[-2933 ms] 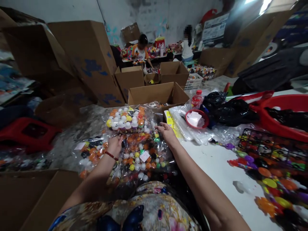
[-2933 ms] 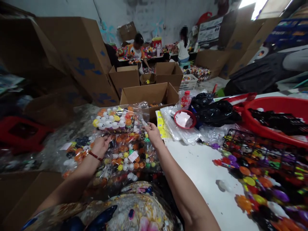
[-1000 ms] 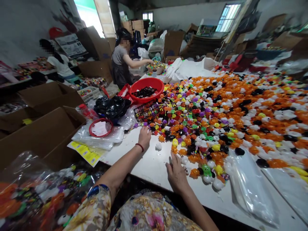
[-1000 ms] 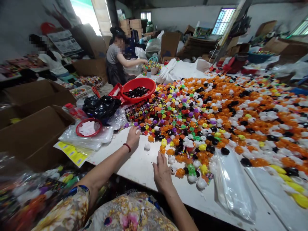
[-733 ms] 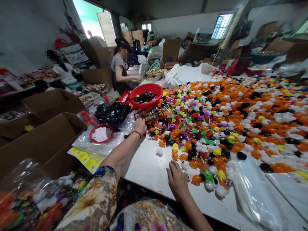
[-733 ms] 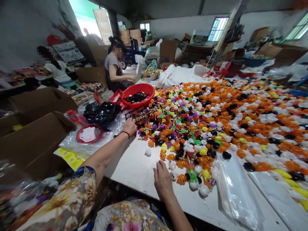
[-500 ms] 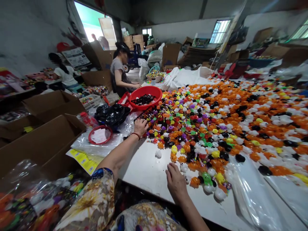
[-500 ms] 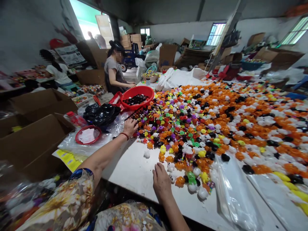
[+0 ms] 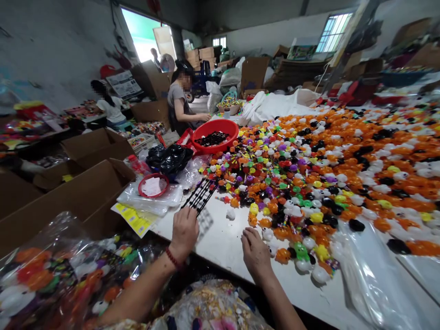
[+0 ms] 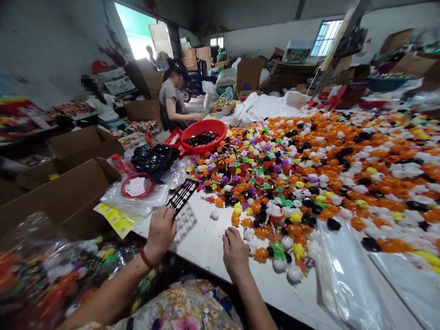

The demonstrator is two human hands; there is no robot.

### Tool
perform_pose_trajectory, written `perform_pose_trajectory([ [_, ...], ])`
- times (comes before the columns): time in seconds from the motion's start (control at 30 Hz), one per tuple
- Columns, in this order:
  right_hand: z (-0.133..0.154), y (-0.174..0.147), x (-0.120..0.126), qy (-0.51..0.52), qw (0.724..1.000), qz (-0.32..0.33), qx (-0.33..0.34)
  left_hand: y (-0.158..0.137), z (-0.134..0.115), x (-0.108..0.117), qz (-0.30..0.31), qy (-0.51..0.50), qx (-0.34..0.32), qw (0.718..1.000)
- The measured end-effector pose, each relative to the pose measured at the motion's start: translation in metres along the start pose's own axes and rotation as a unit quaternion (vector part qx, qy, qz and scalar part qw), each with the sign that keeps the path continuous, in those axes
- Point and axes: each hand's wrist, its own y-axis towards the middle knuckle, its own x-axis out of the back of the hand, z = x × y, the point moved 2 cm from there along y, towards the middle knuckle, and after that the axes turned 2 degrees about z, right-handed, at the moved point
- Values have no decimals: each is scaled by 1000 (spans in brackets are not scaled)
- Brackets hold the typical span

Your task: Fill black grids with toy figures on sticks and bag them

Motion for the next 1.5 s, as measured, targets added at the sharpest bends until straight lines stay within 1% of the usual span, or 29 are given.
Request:
perform_pose_trajectory([
  [0.07, 1, 0, 0, 12, 1000, 0, -3, -25, -2, -2, 96, 48, 56, 993],
  [0.13, -2, 0, -2, 23, 1000, -3, -2, -41, -7, -11, 189, 69, 89, 976],
  [0.17, -4, 0, -3, 28, 1000, -7, 0, -46, -11, -17, 223, 65, 94, 968],
  [0.23, -9, 2, -5, 34, 999, -14, 8, -47, -21, -29, 258, 42, 91, 961],
  [0.33, -12, 5, -4, 44, 998, -43, 33, -35, -34, -40, 258, 20, 85, 962],
  [0.43, -2, 0, 1, 52, 994, -59, 74, -26, -39, -38, 256, 13, 70, 964],
  [0.47, 2, -2, 2, 49, 994, -48, 87, -24, -39, -37, 260, 9, 60, 964],
  [0.57, 7, -5, 2, 22, 998, -39, 49, -20, -37, -39, 247, 3, 39, 968],
  [0.6, 7, -4, 1, 13, 998, -25, 55, -19, -37, -42, 219, -11, 17, 975],
  [0.67, 7, -5, -2, -13, 998, -14, 64, -19, -42, -49, 175, -78, -47, 980],
  [0.73, 9, -12, -1, -38, 996, -12, 81, -24, -50, -54, 149, -164, -108, 969],
  [0.8, 12, -25, 3, -54, 992, -24, 108, -32, -61, -56, 151, -230, -147, 950],
  [0.87, 14, -41, 15, -68, 987, -52, 134, -39, -73, -58, 167, -269, -168, 934],
  [0.93, 11, -55, 32, -82, 983, -84, 139, -43, -85, -58, 192, -292, -180, 920],
  [1.03, -5, -61, 66, -106, 981, -123, 103, -42, -104, -58, 235, -311, -197, 899],
  [1.13, -25, -44, 101, -132, 977, -161, 46, -38, -125, -55, 285, -311, -220, 879],
  [1.17, -31, -35, 111, -139, 978, -155, 18, -37, -131, -54, 301, -308, -229, 873],
  [1.23, -40, -15, 126, -148, 982, -108, -37, -36, -139, -50, 324, -299, -245, 863],
  [1.3, -43, 3, 135, -147, 985, -56, -64, -35, -138, -45, 328, -296, -246, 862],
  [1.37, -44, 14, 142, -137, 989, -26, -53, -33, -125, -42, 313, -300, -224, 873],
  [1.4, -45, 18, 144, -131, 990, -15, -42, -31, -113, -41, 301, -302, -205, 881],
  [1.43, -48, 22, 145, -125, 991, 12, -39, -29, -99, -40, 288, -300, -183, 891],
  [1.5, -61, 29, 146, -131, 988, 65, -40, -21, -64, -41, 260, -283, -135, 913],
])
